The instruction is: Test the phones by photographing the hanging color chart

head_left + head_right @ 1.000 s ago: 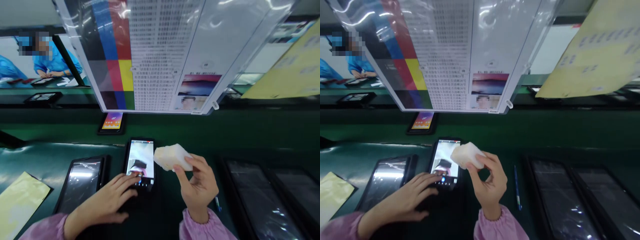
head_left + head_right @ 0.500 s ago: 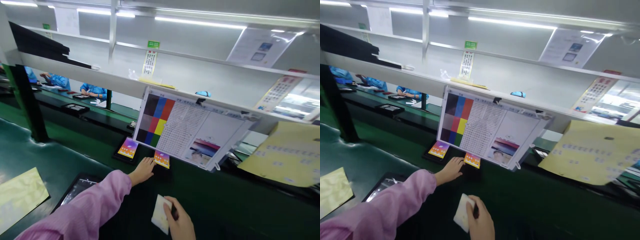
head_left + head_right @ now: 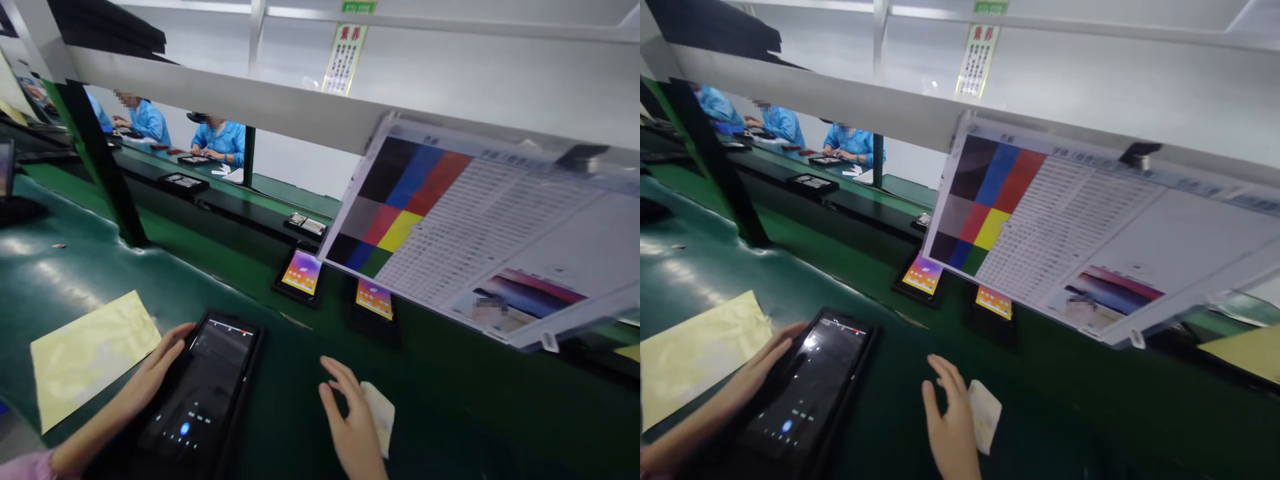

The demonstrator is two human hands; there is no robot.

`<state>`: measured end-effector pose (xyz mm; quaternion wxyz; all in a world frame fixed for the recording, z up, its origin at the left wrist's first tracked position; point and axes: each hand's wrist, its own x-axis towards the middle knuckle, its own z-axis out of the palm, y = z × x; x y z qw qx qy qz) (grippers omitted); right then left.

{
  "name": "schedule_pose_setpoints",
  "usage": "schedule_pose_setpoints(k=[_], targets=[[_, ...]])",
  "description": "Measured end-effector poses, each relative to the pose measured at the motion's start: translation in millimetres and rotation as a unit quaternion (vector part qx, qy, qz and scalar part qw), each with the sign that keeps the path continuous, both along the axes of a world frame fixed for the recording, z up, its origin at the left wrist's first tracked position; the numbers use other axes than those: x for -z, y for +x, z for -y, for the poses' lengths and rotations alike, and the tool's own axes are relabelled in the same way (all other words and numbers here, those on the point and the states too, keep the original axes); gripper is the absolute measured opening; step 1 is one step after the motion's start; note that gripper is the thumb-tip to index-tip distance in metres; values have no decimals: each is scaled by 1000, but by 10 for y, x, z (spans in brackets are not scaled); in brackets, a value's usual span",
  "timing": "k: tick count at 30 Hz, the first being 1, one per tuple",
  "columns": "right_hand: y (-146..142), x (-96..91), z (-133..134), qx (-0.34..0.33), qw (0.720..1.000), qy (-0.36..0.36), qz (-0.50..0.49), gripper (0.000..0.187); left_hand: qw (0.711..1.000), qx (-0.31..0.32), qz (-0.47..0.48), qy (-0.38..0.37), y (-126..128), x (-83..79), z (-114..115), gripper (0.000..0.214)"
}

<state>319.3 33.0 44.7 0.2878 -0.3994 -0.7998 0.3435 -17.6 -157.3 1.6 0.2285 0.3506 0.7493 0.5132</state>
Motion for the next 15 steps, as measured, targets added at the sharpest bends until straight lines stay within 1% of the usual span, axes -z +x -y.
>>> schedule_pose_setpoints(k=[2,3,5,7,9,11,12,13,15], targets=[[-278,-46,123,-65,997,-4,43,38,999,-10,45,0,178,151,128,59],[-399,-75,156,-88,994,2,70,39,998,-9,63,2,282,197,136,61],[-592,-131,163,-111,986,29,122,42,996,7,91,5,507,226,79,63],[-722,-169,117,-110,980,57,159,45,994,28,104,12,742,194,-15,61],[-793,-182,67,-93,977,69,179,46,993,42,112,15,963,146,-76,59],[-812,-182,51,-74,977,62,188,44,993,45,109,15,1133,128,-57,56],[-807,-181,59,-68,978,56,191,44,994,53,95,20,1187,141,-12,58],[-797,-182,76,-62,978,50,194,43,995,69,68,31,1218,169,54,66],[-771,-190,122,-52,978,39,199,42,991,122,-13,60,1219,260,225,99]])
